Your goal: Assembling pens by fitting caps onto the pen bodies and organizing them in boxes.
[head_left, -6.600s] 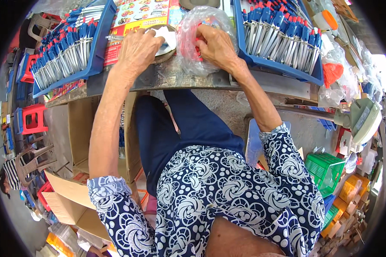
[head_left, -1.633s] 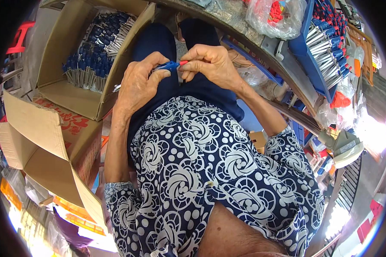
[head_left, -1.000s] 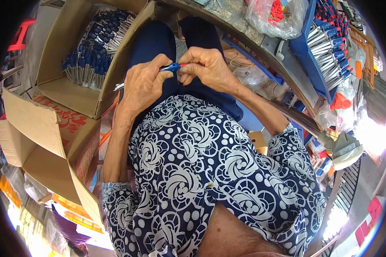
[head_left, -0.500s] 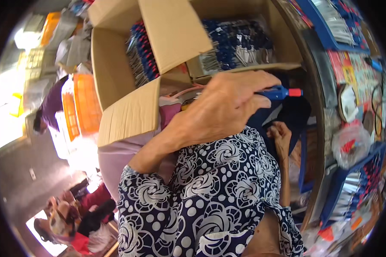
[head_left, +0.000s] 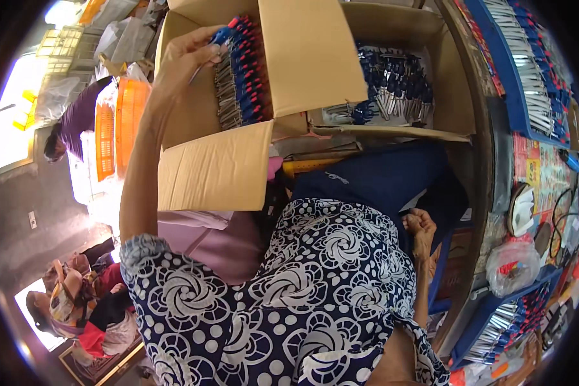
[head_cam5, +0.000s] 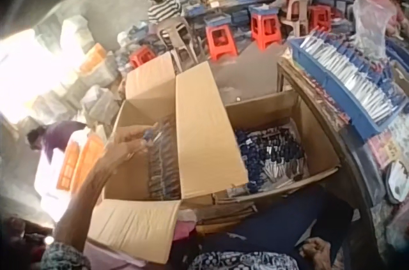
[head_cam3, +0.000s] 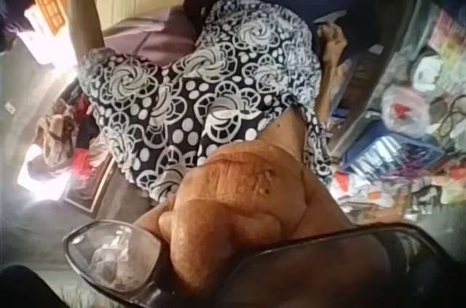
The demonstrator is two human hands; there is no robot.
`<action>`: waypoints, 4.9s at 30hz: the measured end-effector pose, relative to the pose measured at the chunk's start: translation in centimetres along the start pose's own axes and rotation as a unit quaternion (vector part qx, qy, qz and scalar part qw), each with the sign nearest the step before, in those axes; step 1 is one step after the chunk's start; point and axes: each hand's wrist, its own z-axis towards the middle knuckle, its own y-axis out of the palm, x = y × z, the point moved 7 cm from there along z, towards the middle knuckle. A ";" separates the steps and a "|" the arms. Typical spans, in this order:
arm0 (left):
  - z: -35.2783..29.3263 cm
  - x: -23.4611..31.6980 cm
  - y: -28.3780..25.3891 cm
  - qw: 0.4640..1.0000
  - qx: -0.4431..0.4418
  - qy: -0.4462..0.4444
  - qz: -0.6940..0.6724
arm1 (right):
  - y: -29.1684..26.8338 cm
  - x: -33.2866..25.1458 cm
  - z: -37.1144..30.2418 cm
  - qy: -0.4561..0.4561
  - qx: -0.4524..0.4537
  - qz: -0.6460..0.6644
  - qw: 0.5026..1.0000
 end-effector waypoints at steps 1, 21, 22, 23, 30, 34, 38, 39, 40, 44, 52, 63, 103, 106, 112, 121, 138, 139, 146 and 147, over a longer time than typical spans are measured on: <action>0.8 -2.5 -0.2 0.999 -0.030 -0.021 0.013 | -0.1 0.1 0.0 0.003 0.003 0.009 1.000; 0.6 -19.0 1.7 0.957 -0.121 -0.008 0.262 | 0.4 -0.5 0.1 0.107 0.039 -0.063 0.991; 0.5 -18.9 1.8 0.962 -0.116 0.011 0.247 | 0.5 -0.6 0.1 0.107 0.037 -0.070 0.991; 0.3 -19.3 1.8 0.962 -0.116 0.010 0.246 | 0.5 -0.6 0.1 0.108 0.037 -0.070 0.991; 0.4 -19.4 2.2 0.952 -0.084 0.046 0.290 | 0.3 -0.3 -0.4 0.092 0.050 -0.046 0.993; 0.4 -19.7 2.1 0.951 -0.084 0.043 0.295 | -0.2 0.1 -0.4 0.083 0.047 -0.043 0.995; 0.3 -20.2 2.1 0.954 -0.088 0.027 0.285 | -0.3 0.2 -0.3 0.087 0.053 -0.045 0.994; 0.3 -20.2 1.7 0.963 -0.083 0.035 0.256 | -0.1 0.2 -0.3 0.098 0.051 -0.043 0.993; 0.3 -20.2 1.6 0.970 -0.077 0.043 0.225 | -0.1 0.2 -0.3 0.108 0.050 -0.041 0.992; 1.1 -19.8 0.4 0.971 -0.091 -0.004 0.221 | 0.1 -0.2 0.0 0.079 0.047 -0.060 0.994; 5.4 -7.1 -2.2 0.992 0.054 0.066 0.092 | 0.4 -2.9 -0.6 0.043 0.136 -0.031 0.989; 3.8 16.2 17.3 0.946 -0.069 0.290 0.126 | 12.6 -24.6 -8.0 -0.420 -0.118 -0.123 0.891; 30.3 -25.2 49.0 0.992 -0.040 0.055 0.110 | 2.7 -4.5 5.2 0.111 -0.012 0.160 0.981; 30.1 -23.1 52.5 0.907 -0.120 0.031 0.402 | 1.9 -3.7 5.1 0.137 0.003 0.223 0.965; 30.5 -23.4 52.2 0.902 -0.037 0.032 0.428 | 1.3 -1.6 5.7 0.157 -0.019 0.283 0.946; 27.9 -16.0 45.5 0.971 0.100 0.125 0.179 | 1.3 -1.6 5.3 0.109 -0.001 0.308 0.945; 8.5 2.4 41.1 0.668 -0.249 -0.086 -0.696 | 1.4 -1.0 1.3 -0.067 -0.001 0.218 0.974; 7.1 3.7 41.2 0.667 -0.268 -0.092 -0.689 | 0.9 -0.8 0.9 -0.081 0.014 0.228 0.970; -1.1 16.5 43.6 0.888 -0.329 0.104 -0.305 | 0.8 0.5 0.3 -0.127 -0.018 0.241 0.962; -2.1 18.3 43.9 0.926 -0.305 0.182 -0.130 | 0.7 0.5 0.1 -0.135 -0.012 0.247 0.959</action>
